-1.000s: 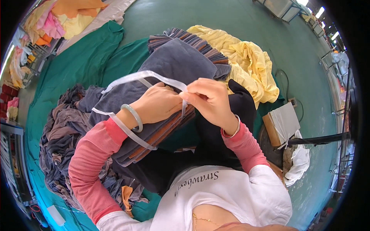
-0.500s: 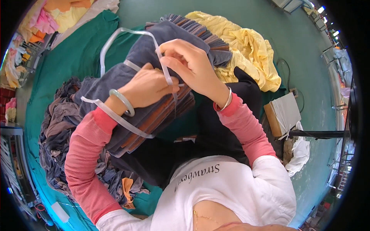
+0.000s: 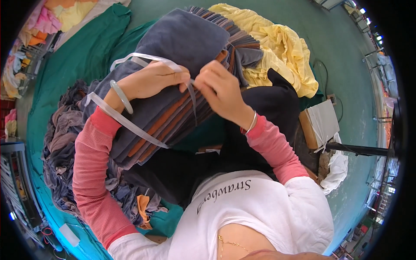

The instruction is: The person folds several pieces of fabric by hand, stacks them together, and ties the resulting bundle with a ribbon before cutting the ribbon with scissors.

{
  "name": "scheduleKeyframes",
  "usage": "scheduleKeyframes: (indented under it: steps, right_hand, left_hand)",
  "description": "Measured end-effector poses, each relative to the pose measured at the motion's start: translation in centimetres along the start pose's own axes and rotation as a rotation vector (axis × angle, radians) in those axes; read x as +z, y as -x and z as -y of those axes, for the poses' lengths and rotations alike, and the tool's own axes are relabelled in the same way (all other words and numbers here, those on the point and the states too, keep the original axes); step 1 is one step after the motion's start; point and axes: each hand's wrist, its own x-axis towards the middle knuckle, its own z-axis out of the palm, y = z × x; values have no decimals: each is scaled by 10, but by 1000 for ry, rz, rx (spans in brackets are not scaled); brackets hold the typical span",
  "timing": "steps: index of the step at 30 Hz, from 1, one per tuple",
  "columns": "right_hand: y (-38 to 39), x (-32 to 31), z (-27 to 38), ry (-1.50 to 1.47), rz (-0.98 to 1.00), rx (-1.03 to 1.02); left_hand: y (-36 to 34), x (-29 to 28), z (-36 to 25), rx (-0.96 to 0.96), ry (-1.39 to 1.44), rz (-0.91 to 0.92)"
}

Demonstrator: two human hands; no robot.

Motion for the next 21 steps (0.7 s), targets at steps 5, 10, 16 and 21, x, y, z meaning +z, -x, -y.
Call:
scheduleKeyframes:
  steps: [5,10,16,21]
  right_hand:
    - [9,4,15,43,33,-101]
    - [11,-4,4,-432,-33,261]
    - [7,-3,0,-310,85,180]
    - [9,1,2,-288,84,193]
  left_hand:
    - [0,3,-13,-88,66,-20]
    - [2,13,-16,83,-60,-139]
    - [0,25,-20,688,-1228,-425]
    - [9,22,-25,658,-1306,-452]
